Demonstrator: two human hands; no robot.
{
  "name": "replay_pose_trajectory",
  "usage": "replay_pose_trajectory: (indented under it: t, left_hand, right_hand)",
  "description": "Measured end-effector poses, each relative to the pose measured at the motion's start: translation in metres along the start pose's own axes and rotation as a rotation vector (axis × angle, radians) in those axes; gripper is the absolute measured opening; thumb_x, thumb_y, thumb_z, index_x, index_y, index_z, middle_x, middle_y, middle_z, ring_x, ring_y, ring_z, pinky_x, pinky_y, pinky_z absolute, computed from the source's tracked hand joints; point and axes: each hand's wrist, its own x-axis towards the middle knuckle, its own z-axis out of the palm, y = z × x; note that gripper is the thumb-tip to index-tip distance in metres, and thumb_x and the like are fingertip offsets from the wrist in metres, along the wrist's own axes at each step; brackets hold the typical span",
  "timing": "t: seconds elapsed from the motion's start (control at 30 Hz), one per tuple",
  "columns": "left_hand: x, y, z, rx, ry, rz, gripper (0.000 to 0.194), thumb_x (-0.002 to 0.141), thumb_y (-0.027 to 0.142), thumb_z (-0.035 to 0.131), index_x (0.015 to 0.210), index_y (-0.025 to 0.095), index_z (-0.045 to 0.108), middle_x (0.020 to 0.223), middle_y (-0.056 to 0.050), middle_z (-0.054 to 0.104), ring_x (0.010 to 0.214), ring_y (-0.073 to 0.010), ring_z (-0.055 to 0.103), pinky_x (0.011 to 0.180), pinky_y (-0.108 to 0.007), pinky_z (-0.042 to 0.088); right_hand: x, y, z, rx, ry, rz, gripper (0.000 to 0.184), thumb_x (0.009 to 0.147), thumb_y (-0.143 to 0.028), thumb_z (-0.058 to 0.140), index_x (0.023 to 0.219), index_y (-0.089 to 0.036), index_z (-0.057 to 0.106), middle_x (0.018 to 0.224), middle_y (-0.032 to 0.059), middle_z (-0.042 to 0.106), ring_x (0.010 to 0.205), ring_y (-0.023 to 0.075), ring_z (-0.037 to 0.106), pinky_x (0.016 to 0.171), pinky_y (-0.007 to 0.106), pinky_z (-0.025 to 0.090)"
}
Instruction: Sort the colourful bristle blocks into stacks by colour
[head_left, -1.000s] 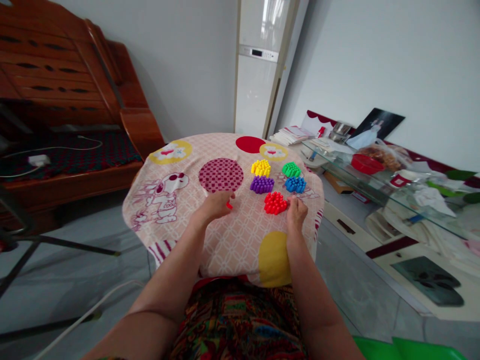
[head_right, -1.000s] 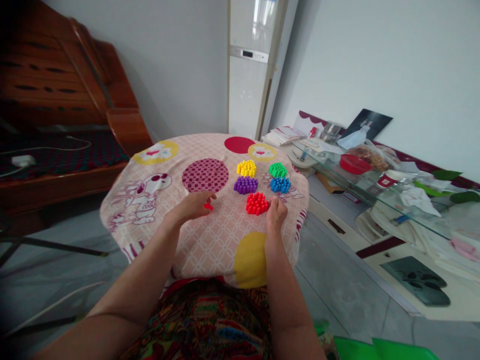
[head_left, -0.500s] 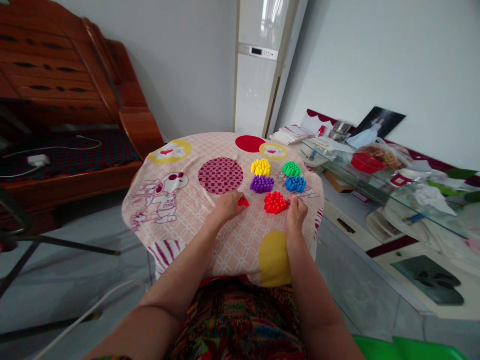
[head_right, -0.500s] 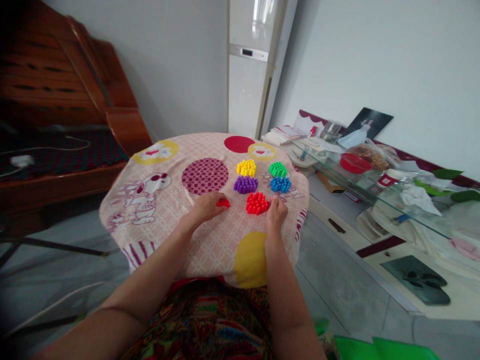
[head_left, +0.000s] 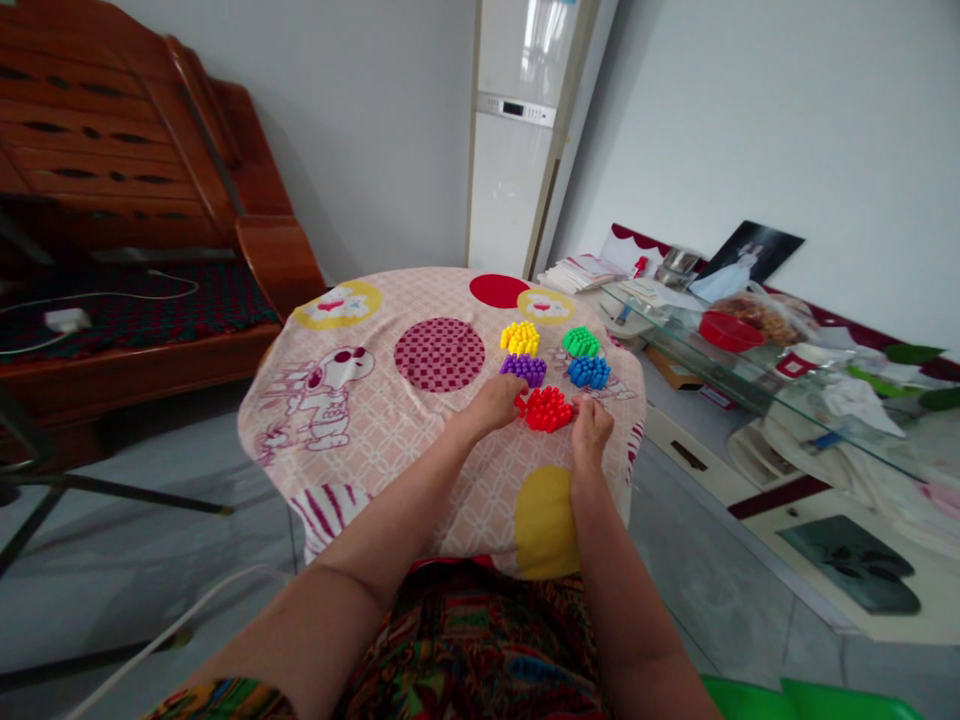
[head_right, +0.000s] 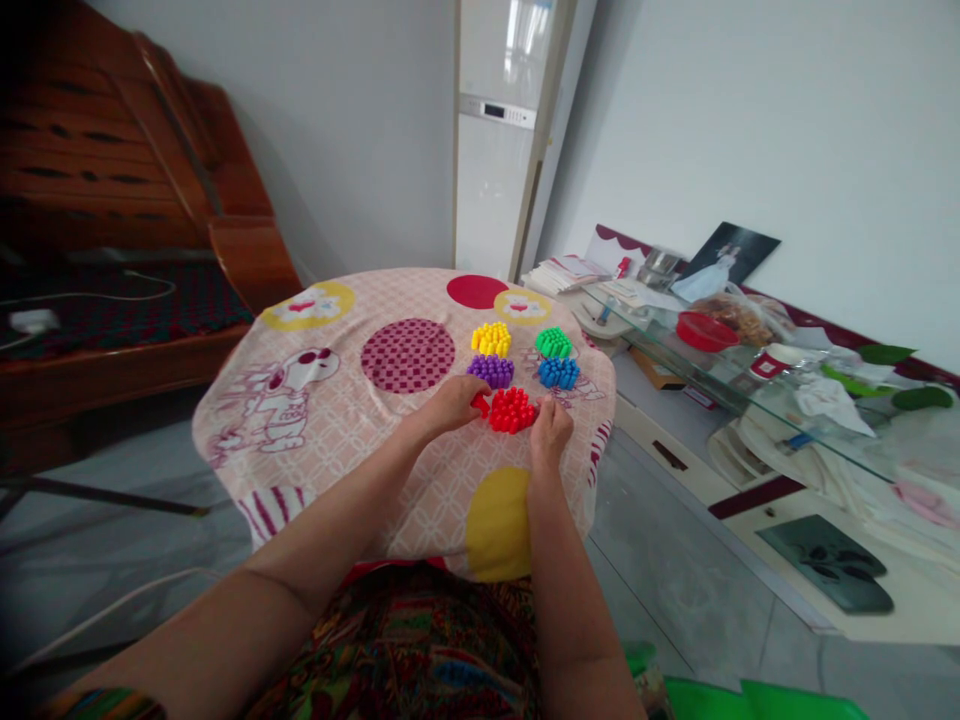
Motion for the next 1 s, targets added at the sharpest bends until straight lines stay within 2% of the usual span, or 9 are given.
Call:
replay_pose_trajectory:
  t: [0.2,0.53,0.67,0.8,0.9,1.0]
  left_hand:
    - [-0.001,-0.002,0.010,-0.141,-0.016,-0.036,0.043,0.073,0.006,0.060,0.115,0.011,0.067,0.094,-0.008,0.074,0.081,-0.0173,0.068,0.076,-0.026,0.052]
    - [-0.001,-0.004,0.022,-0.292,0.041,-0.061,0.044,0.069,0.005,0.060,0.111,0.011,0.069,0.088,-0.007,0.074,0.076,-0.0164,0.068,0.074,-0.025,0.053]
    - [-0.006,-0.013,0.020,-0.315,0.103,-0.117,0.043,0.069,0.006,0.057,0.108,0.013,0.070,0.085,-0.004,0.073,0.074,-0.0151,0.067,0.074,-0.025,0.053]
    - [-0.015,-0.028,0.015,-0.354,0.153,-0.220,0.028,0.072,0.010,0.056,0.094,0.014,0.073,0.084,-0.004,0.074,0.074,-0.0149,0.067,0.071,-0.024,0.051]
    - [-0.019,-0.037,0.007,-0.313,0.184,-0.302,0.019,0.074,0.013,0.057,0.084,0.014,0.072,0.079,-0.004,0.074,0.072,-0.0152,0.066,0.070,-0.024,0.049]
    - [-0.019,-0.042,-0.006,-0.265,0.252,-0.320,0.014,0.077,0.016,0.057,0.081,0.016,0.071,0.076,-0.003,0.073,0.071,-0.0154,0.066,0.070,-0.025,0.048]
  right_hand:
    - [0.000,0.003,0.001,0.021,-0.012,-0.002,0.052,0.089,-0.050,0.036,0.086,-0.013,0.073,0.084,0.0137,0.074,0.079,0.0252,0.066,0.076,0.037,0.050]
    - [-0.001,-0.002,0.000,0.017,-0.006,0.014,0.051,0.089,-0.048,0.036,0.085,-0.014,0.072,0.084,0.0134,0.074,0.080,0.0256,0.066,0.078,0.037,0.050]
    - [-0.002,-0.003,-0.001,0.004,-0.013,0.025,0.047,0.089,-0.047,0.035,0.085,-0.016,0.071,0.086,0.0125,0.074,0.082,0.0248,0.066,0.079,0.037,0.049]
    - [0.000,-0.001,0.000,-0.013,-0.015,0.016,0.045,0.089,-0.048,0.035,0.081,-0.020,0.069,0.085,0.0114,0.073,0.084,0.0250,0.066,0.080,0.037,0.049]
    - [0.001,0.000,0.001,-0.007,-0.011,0.023,0.045,0.088,-0.051,0.036,0.079,-0.021,0.068,0.083,0.0108,0.073,0.082,0.0251,0.066,0.079,0.037,0.049]
    - [-0.001,0.000,0.001,0.013,-0.019,0.029,0.047,0.088,-0.052,0.036,0.081,-0.020,0.069,0.085,0.0110,0.075,0.082,0.0254,0.066,0.079,0.037,0.049]
